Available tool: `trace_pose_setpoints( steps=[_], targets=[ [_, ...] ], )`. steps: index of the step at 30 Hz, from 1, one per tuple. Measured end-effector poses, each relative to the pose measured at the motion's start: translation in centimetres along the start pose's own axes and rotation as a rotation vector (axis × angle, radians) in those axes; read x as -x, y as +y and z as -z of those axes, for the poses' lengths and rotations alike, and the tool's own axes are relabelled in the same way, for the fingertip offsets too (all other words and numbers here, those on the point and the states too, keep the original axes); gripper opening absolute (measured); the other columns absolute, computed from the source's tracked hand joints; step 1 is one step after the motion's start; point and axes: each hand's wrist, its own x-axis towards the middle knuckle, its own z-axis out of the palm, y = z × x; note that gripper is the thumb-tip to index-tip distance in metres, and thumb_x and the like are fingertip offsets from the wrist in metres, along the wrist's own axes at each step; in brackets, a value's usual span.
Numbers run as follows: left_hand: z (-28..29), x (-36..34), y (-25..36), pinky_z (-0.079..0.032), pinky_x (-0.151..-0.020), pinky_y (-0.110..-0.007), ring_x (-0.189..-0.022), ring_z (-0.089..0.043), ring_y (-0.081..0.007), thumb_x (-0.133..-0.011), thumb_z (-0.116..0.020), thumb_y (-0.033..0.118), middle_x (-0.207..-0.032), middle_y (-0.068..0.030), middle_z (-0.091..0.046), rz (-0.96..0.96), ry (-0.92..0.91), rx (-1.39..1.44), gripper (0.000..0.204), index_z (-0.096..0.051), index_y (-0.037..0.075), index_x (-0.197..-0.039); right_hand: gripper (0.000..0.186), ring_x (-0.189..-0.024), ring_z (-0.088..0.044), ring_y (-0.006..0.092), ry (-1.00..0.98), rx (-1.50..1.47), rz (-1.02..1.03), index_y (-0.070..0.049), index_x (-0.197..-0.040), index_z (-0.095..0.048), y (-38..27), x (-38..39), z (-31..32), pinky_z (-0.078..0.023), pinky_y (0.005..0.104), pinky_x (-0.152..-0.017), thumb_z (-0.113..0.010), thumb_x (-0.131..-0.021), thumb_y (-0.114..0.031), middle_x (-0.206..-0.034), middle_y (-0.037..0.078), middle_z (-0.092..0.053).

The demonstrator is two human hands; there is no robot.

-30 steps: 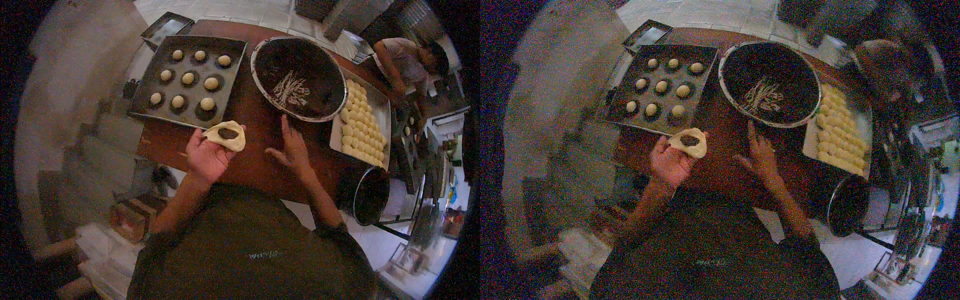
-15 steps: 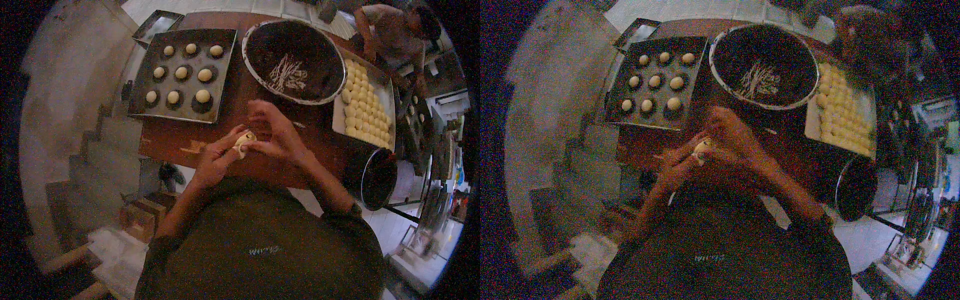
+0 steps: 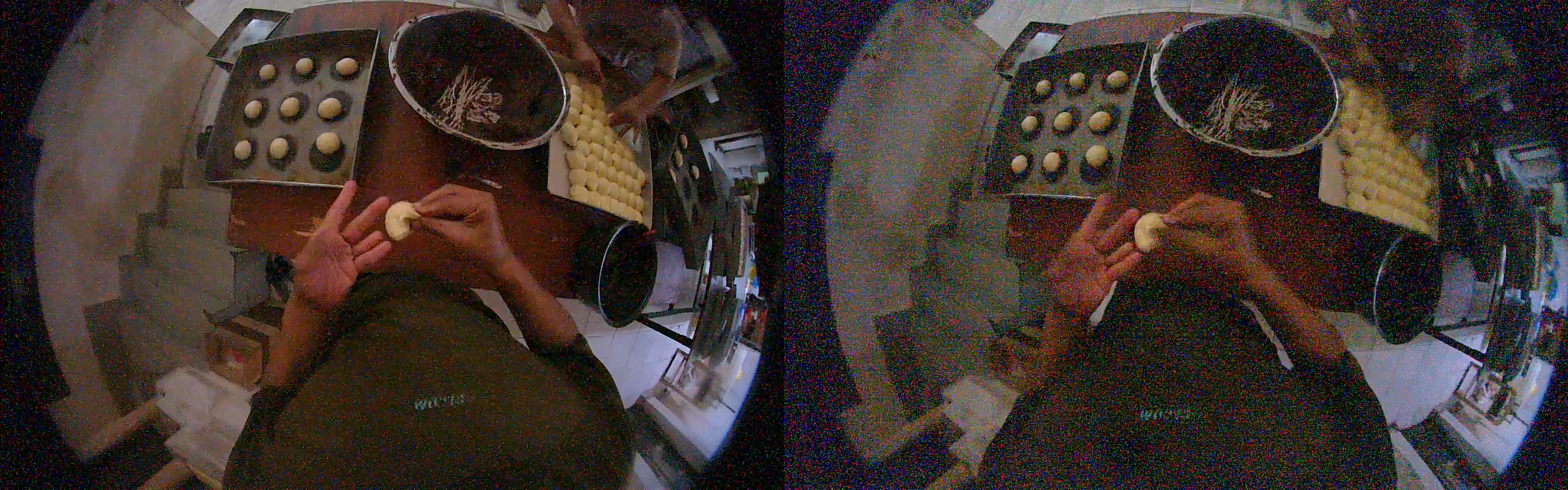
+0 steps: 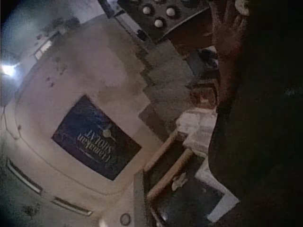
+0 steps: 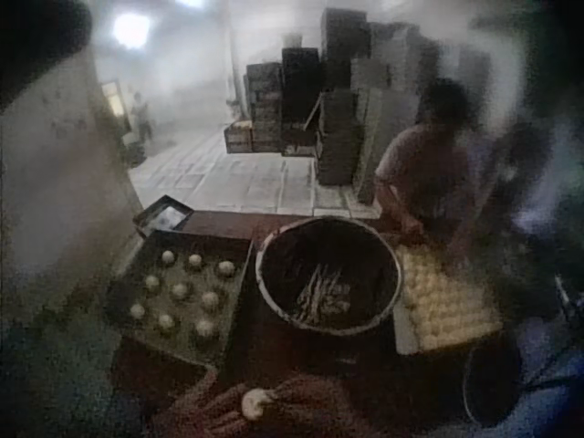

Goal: The person picks up pieces of dough, fills them with a chocolate-like substance using their fingers, rolls them into balls, and places them onto a baking tray.

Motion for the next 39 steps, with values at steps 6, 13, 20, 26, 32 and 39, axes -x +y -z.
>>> trace_pose_setpoints(
  steps=[6,13,20,26,32,39],
  targets=[
    [1.7,-3.8,-3.2,-0.059,-0.093,-0.034,-0.116,-0.065,-0.0185,-0.097,-0.072,0.011,-0.138,-0.0099,-0.063,-0.079,0.119,-0.557,0.058,-0.050,0.004,-0.150,0.030,-0.098,-0.074,0.0286,-0.176,0.322,0.096,-0.004,-0.116,-0.076,-2.9,-2.1,0.7,-0.058,0.0331,-0.087,-0.078,-0.086,-0.004,-0.108,0.014,-0.074],
    [-1.5,-1.5,-3.0,-0.057,-0.093,-0.032,-0.106,-0.069,-0.0169,-0.094,-0.076,0.012,-0.123,-0.0121,-0.070,-0.214,0.138,-0.363,0.058,-0.053,-0.001,-0.146,0.037,-0.107,-0.073,0.0286,-0.033,0.195,0.078,-0.005,-0.124,-0.073,-1.0,-0.8,1.2,-0.057,0.0347,-0.092,-0.076,-0.087,-0.004,-0.118,0.015,-0.074],
    [-2.7,-3.1,-2.1,-0.055,-0.095,-0.030,-0.110,-0.067,-0.0154,-0.094,-0.077,0.014,-0.126,-0.0106,-0.068,-0.216,0.200,-0.807,0.053,-0.055,-0.002,-0.140,0.039,-0.105,-0.074,0.0276,-0.132,0.112,0.062,-0.004,-0.125,-0.073,-3.4,-1.9,1.7,-0.057,0.0356,-0.093,-0.075,-0.087,-0.001,-0.116,0.017,-0.075],
    [-5.0,-2.7,-3.4,-0.055,-0.089,-0.028,-0.101,-0.067,-0.0129,-0.096,-0.077,0.021,-0.113,-0.0065,-0.071,-0.581,0.138,-0.726,0.040,-0.065,-0.001,-0.127,0.037,-0.107,-0.073,0.0309,0.097,-0.283,-0.298,0.000,-0.124,-0.072,-2.8,-1.8,0.8,-0.058,0.0376,-0.090,-0.072,-0.087,0.001,-0.115,0.020,-0.074],
    [-3.3,-7.0,-3.4,-0.055,-0.071,-0.027,-0.080,-0.067,-0.0090,-0.097,-0.075,0.028,-0.087,0.0006,-0.073,-0.447,0.099,-0.630,0.024,-0.076,0.005,-0.099,0.028,-0.097,-0.074,0.0362,-0.216,0.452,0.014,0.006,-0.116,-0.069,-4.0,-0.8,-1.3,-0.060,0.0397,-0.080,-0.070,-0.089,-0.003,-0.106,0.021,-0.075],
    [0.3,-8.9,-4.1,-0.055,-0.060,-0.033,-0.067,-0.068,-0.0106,-0.088,-0.084,0.025,-0.072,-0.0013,-0.072,-0.823,0.289,-1.055,0.025,-0.071,0.006,-0.078,0.056,-0.096,-0.070,0.0406,-0.447,0.321,0.032,-0.002,-0.138,-0.057,-4.0,3.3,1.5,-0.059,0.0448,-0.082,-0.077,-0.088,-0.018,-0.106,0.019,-0.071]
  ],
)
